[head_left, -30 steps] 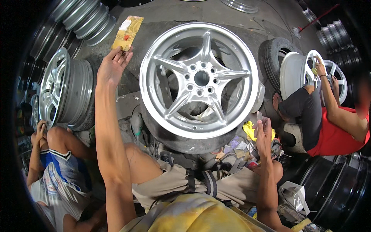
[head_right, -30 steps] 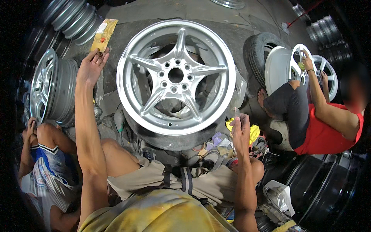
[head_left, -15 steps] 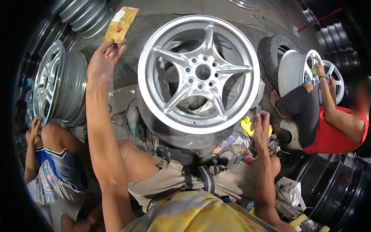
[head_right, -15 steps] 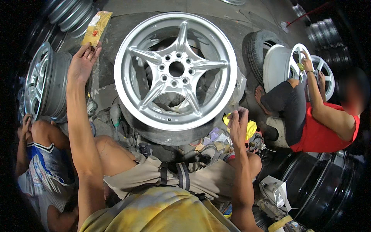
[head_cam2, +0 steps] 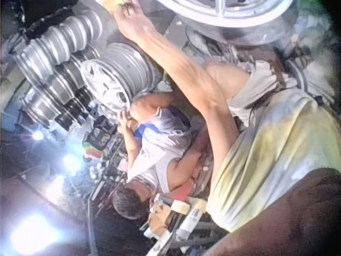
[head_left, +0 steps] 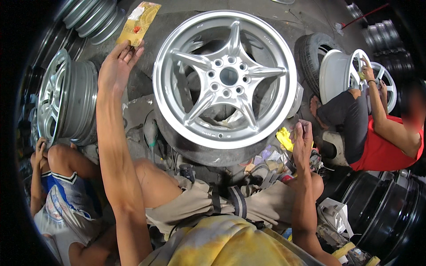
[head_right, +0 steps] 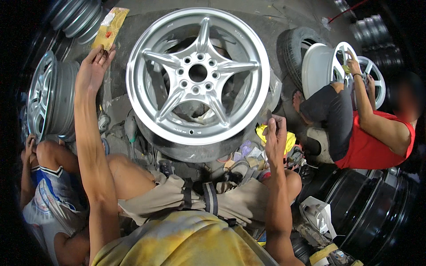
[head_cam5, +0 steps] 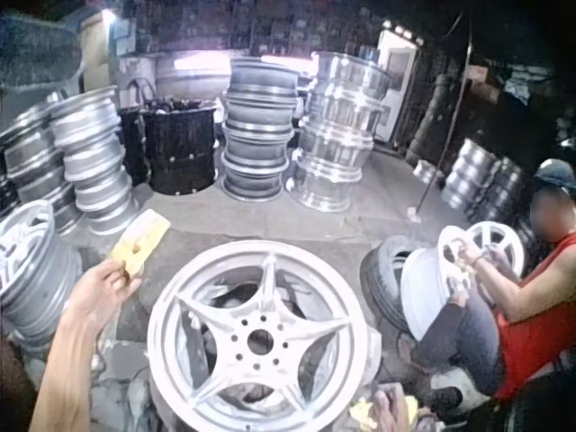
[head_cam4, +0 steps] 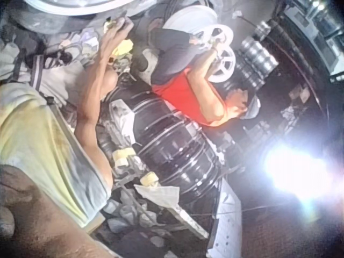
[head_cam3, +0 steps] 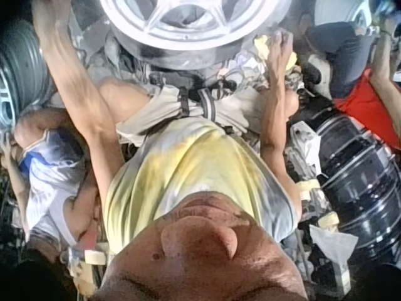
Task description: The person sits on the floor and uses a sanding block to polish the surface of a silver car wheel. They repeatedly rub the block along the rim and spokes of the wheel, rotating it to access different areas. Another person is visible in the background working on a separate wheel.
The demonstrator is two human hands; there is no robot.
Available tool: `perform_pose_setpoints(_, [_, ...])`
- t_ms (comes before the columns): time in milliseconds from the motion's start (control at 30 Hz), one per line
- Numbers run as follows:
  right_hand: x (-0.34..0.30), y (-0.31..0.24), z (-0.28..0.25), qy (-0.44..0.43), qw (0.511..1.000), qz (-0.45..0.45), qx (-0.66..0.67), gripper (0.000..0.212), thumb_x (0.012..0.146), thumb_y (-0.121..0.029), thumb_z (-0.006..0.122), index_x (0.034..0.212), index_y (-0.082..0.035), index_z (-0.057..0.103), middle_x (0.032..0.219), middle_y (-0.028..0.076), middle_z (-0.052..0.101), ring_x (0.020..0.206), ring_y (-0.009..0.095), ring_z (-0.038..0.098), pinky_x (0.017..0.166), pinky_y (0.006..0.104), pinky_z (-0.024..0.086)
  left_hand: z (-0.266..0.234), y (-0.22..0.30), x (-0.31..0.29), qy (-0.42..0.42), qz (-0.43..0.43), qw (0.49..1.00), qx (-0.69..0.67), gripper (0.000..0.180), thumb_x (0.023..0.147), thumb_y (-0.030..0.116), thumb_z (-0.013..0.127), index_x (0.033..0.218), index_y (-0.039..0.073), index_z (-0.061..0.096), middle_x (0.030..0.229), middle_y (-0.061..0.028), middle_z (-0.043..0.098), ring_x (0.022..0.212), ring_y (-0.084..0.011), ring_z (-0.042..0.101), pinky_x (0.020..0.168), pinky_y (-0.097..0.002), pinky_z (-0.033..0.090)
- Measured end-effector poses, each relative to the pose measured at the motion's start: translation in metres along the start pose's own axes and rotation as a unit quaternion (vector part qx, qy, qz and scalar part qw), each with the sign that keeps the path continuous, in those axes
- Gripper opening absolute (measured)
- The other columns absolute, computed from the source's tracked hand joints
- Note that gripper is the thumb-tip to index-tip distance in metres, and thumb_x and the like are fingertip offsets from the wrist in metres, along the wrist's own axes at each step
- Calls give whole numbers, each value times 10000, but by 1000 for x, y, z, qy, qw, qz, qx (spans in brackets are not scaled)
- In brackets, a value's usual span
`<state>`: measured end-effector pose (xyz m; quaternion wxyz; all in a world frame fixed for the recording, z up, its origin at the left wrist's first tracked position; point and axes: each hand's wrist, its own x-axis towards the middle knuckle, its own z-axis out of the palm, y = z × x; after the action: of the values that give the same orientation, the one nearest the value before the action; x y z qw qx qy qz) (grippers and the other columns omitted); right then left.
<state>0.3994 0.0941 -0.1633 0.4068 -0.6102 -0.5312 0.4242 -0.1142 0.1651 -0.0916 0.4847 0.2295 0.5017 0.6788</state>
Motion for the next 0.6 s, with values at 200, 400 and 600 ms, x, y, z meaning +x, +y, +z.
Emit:
perform_pose_setpoints(200, [-2, 4, 0, -9, 1000, -7, -3, 262, 1046, -256, 503, 1069, 0, 552, 878, 36, 583, 711, 70, 470, 651, 221, 407, -11, 3, 4, -16, -2, 999, 32, 359, 1011, 99, 473, 1277, -134, 410, 1227, -261, 568, 1153, -314, 608, 1010, -392, 535])
perform_pose_setpoints(400, [-10, 4, -6, 4, 999, 33, -12, 281, 1058, -266, 470, 1081, -2, 564, 849, 22, 589, 667, 58, 462, 595, 208, 392, -16, 3, -2, 4, -3, 999, 37, 353, 1013, 86, 470, 1277, -135, 393, 1254, -268, 543, 1178, -331, 592, 1018, -397, 535])
perform_pose_setpoints(600, [-18, 2, -8, -15, 999, 43, 25, 234, 1063, -232, 444, 1107, -16, 524, 819, 33, 584, 599, 50, 447, 532, 203, 362, -13, -1, 1, -11, -20, 999, 40, 352, 1019, 93, 463, 1282, -131, 396, 1251, -258, 550, 1172, -323, 596, 1013, -393, 536])
